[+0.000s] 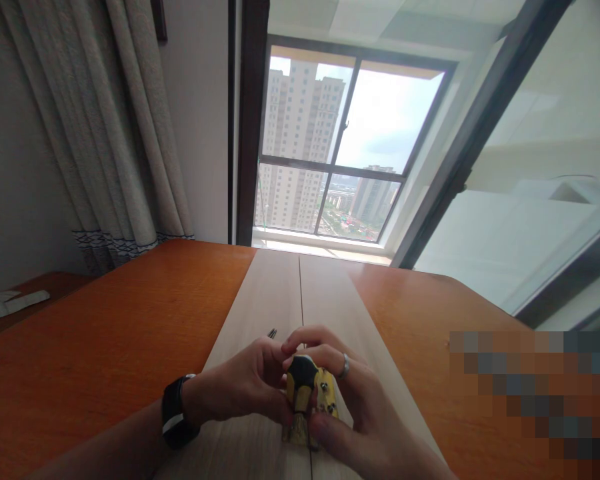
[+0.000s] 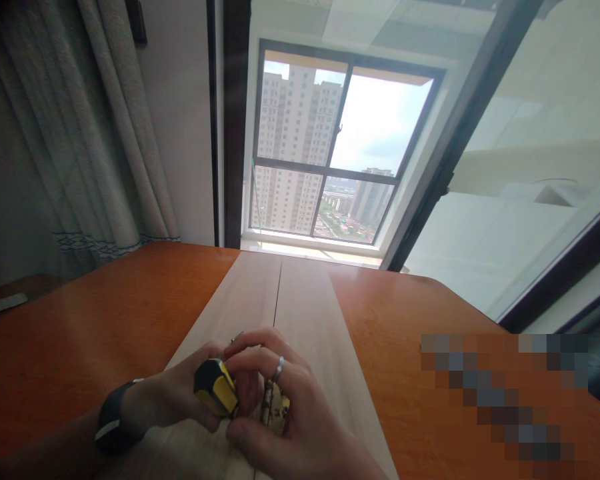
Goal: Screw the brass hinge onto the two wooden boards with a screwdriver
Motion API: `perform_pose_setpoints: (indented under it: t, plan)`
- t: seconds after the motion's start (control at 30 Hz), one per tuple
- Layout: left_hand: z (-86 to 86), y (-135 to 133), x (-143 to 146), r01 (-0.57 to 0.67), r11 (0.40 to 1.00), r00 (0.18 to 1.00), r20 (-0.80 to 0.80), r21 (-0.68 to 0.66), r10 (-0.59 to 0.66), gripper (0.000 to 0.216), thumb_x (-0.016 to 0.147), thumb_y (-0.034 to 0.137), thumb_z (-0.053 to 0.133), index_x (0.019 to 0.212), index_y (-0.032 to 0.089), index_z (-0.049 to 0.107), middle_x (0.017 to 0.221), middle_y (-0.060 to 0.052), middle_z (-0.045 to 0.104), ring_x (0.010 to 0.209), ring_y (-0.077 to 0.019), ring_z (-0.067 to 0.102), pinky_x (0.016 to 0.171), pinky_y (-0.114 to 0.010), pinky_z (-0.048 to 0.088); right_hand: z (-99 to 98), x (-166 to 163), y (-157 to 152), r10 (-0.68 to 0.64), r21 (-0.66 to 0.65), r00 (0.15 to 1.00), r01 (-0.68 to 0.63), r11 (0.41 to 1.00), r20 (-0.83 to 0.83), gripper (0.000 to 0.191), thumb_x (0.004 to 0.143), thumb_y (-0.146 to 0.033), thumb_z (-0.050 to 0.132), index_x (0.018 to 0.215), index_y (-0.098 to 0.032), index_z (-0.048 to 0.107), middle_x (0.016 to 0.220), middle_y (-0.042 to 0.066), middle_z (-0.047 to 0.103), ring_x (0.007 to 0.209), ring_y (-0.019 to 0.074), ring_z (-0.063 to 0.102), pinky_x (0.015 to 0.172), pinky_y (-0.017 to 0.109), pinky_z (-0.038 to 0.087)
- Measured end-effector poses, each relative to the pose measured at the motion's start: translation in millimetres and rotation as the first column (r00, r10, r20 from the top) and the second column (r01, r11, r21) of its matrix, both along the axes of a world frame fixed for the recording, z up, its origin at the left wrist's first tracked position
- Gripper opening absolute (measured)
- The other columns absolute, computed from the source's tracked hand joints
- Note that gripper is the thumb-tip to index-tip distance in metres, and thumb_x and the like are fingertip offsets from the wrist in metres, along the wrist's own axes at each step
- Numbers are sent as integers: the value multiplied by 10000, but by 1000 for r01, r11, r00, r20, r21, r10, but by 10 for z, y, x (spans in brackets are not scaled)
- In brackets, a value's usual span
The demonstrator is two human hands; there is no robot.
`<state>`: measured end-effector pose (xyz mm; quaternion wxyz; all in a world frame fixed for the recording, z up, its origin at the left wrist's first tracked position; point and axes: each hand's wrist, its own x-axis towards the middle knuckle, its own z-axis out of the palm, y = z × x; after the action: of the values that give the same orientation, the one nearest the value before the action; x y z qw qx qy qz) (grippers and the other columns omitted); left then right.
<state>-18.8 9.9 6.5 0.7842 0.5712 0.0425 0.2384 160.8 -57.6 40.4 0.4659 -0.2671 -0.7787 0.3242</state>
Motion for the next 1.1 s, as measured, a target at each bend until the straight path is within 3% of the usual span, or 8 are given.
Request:
perform_pose_setpoints:
  t: [0.23, 0.47, 0.67, 0.83, 0.97, 1.1]
  plan:
    - [57, -85, 23, -48, 999, 998, 42, 3, 48, 338, 569, 140, 939, 837, 164, 733, 821, 54, 653, 790, -103, 618, 737, -196, 472, -24, 5, 12, -4, -7, 1000, 4, 1000, 30, 375, 773, -343, 819, 1113, -265, 681, 1207, 78, 610, 1085, 224, 635, 922, 325, 522]
    - [34, -113, 59, -115, 989, 993, 33, 88, 112, 291, 636, 298, 896, 797, 162, 695, 806, 77, 612, 828, -125, 663, 711, -198, 478, 10, -7, 8, -9, 0, 999, 9, 1000, 44, 288, 827, -363, 769, 1081, -260, 680, 1236, 93, 622, 1130, 237, 628, 901, 332, 529]
    - [41, -111, 55, -118, 988, 993, 28, 95, 116, 360, 577, 227, 934, 795, 173, 653, 790, 73, 631, 758, -97, 621, 692, -183, 486, 0, -5, 11, -22, -2, 998, 23, 1000, 66, 272, 900, -489, 671, 966, -233, 735, 1205, 111, 624, 1096, 244, 636, 892, 353, 530]
    - [74, -113, 64, -94, 994, 993, 81, 54, 89, 444, 514, 142, 965, 789, 153, 617, 786, 63, 629, 725, -74, 554, 651, -153, 450, -16, -22, 34, -28, 25, 997, 26, 999, 66, 359, 886, -575, 650, 943, -229, 727, 1194, 120, 632, 1088, 255, 633, 883, 368, 539]
    - [92, -129, 80, -89, 995, 995, 51, 50, 86, 414, 568, 190, 959, 836, 140, 648, 793, 47, 617, 719, -81, 542, 671, -172, 446, -36, -28, 43, -63, 82, 997, 58, 995, 52, 374, 873, -583, 662, 1006, -237, 714, 1146, 111, 645, 1048, 241, 645, 860, 353, 553]
    - [70, -122, 96, -123, 992, 992, 26, 39, 122, 468, 520, 179, 981, 856, 134, 659, 805, 29, 614, 716, -94, 530, 652, -185, 438, -57, -11, 43, -124, 150, 992, 118, 982, 32, 306, 919, -531, 630, 988, -248, 725, 1138, 94, 647, 1056, 223, 654, 898, 331, 541]
